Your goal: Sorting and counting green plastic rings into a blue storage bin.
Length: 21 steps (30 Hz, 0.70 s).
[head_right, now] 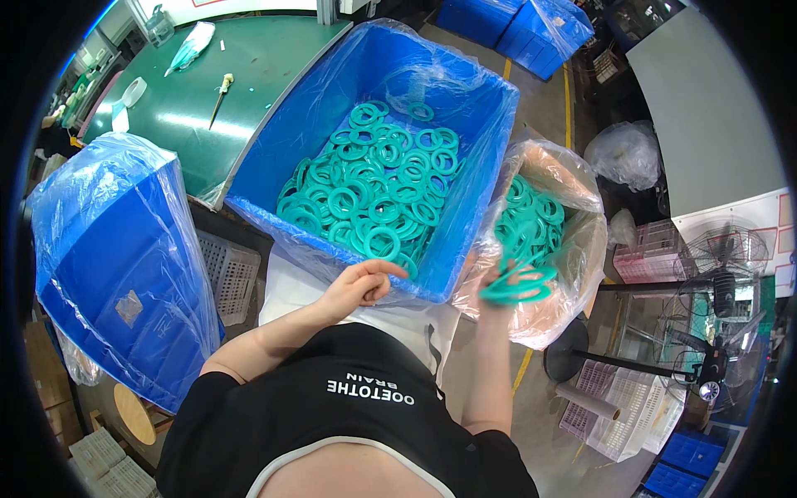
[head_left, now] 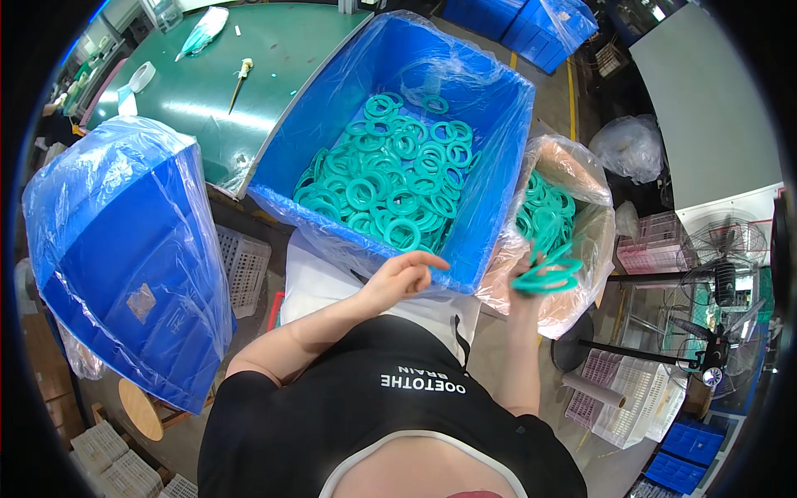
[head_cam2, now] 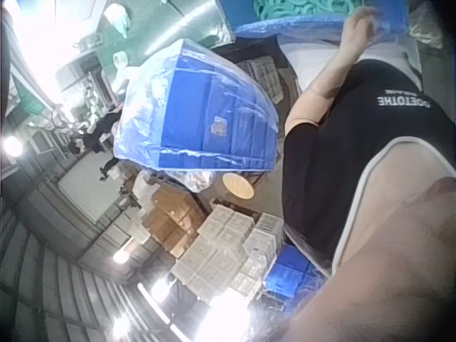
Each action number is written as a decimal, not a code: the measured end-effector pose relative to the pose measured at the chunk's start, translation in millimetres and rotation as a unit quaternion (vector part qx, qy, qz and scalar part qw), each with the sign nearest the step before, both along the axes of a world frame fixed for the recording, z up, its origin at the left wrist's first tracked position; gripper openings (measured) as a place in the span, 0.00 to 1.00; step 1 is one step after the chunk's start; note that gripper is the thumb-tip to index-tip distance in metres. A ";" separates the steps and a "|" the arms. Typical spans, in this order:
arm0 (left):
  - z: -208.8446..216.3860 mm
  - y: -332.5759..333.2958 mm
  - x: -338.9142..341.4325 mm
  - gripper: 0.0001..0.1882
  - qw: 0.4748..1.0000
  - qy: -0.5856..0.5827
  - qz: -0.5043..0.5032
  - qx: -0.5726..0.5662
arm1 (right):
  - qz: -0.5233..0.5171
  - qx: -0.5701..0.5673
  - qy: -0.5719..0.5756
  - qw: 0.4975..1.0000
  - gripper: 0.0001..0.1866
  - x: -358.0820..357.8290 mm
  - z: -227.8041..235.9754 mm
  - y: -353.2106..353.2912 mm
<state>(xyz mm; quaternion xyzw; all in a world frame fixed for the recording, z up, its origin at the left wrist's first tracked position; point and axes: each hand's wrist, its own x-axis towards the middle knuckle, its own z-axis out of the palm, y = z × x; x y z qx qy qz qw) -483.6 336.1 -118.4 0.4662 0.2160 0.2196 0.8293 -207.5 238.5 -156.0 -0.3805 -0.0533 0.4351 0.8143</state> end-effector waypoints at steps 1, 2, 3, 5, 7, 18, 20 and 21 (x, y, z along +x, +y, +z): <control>1.4 2.1 0.2 0.12 0.995 0.004 -0.029 -0.092 | 0.037 0.052 0.187 0.980 0.20 31.7 -15.6 -6.9; -2.2 3.4 1.3 0.11 0.990 0.005 -0.031 -0.139 | 0.076 0.104 0.367 0.921 0.24 48.4 -23.7 -7.7; -7.6 6.9 2.6 0.11 0.990 0.003 -0.029 -0.137 | 0.078 0.105 0.366 0.922 0.24 42.8 -22.9 -2.9; -17.2 6.1 0.5 0.10 0.984 -0.004 0.010 -0.179 | 0.271 0.078 0.289 0.915 0.31 -0.7 -7.8 2.9; -18.1 9.1 -1.9 0.08 0.985 -0.015 0.034 -0.171 | 0.298 0.055 0.269 0.914 0.32 -43.5 12.2 -1.1; -10.7 25.3 -10.3 0.05 0.934 0.169 0.207 0.237 | 0.433 -0.008 0.248 0.866 0.29 -100.6 9.2 -7.7; -18.2 26.5 -15.1 0.07 0.940 0.199 0.165 0.224 | 0.398 -0.014 0.106 0.911 0.23 -96.8 3.1 -7.2; -19.0 26.2 -18.0 0.08 0.943 0.229 0.119 0.209 | 0.398 -0.015 0.106 0.911 0.23 -99.5 3.3 -7.9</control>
